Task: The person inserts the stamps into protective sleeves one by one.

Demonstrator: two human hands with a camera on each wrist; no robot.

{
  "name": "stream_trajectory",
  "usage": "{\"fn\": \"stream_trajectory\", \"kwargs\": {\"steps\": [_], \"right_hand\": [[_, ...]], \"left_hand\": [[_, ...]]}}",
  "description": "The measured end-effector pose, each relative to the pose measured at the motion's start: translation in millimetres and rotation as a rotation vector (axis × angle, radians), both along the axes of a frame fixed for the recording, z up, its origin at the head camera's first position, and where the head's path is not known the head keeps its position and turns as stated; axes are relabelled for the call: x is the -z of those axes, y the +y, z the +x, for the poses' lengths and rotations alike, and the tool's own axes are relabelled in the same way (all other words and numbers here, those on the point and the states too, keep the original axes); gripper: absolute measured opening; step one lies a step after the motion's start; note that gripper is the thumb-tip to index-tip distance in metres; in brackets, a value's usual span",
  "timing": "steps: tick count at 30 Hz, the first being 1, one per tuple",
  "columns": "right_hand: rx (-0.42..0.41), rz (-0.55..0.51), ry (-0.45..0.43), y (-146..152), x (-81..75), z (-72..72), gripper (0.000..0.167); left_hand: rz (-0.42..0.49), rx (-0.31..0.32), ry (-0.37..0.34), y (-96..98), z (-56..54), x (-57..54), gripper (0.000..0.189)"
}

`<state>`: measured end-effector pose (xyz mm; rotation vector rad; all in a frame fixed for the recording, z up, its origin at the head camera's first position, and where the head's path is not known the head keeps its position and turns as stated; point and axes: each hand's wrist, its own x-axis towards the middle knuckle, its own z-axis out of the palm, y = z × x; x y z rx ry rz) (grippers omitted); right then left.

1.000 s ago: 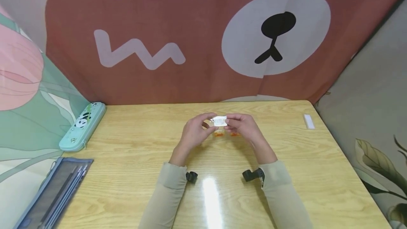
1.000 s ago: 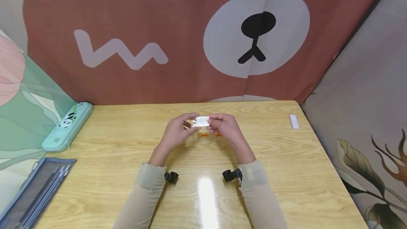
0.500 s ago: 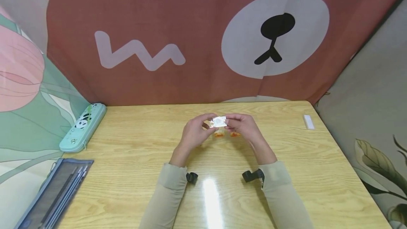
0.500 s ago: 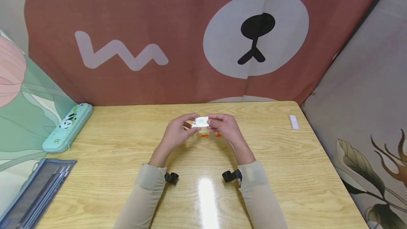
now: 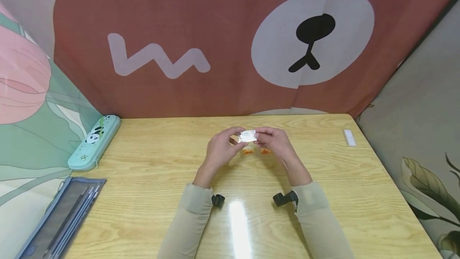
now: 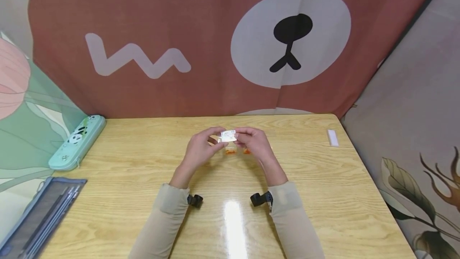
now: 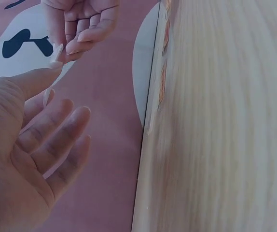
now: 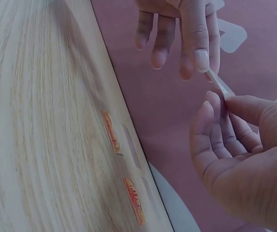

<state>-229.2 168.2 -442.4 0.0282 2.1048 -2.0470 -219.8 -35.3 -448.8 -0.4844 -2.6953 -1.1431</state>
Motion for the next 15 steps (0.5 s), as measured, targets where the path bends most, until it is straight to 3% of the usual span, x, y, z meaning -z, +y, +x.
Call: {"fn": "stream_trajectory", "kwargs": {"steps": [15], "right_hand": [[-0.019,-0.030,-0.020,-2.2,1.5,-0.6,0.032]], "left_hand": [[-0.021,-0.014,-0.003,1.3,-0.2,0.5,0.041]]}}
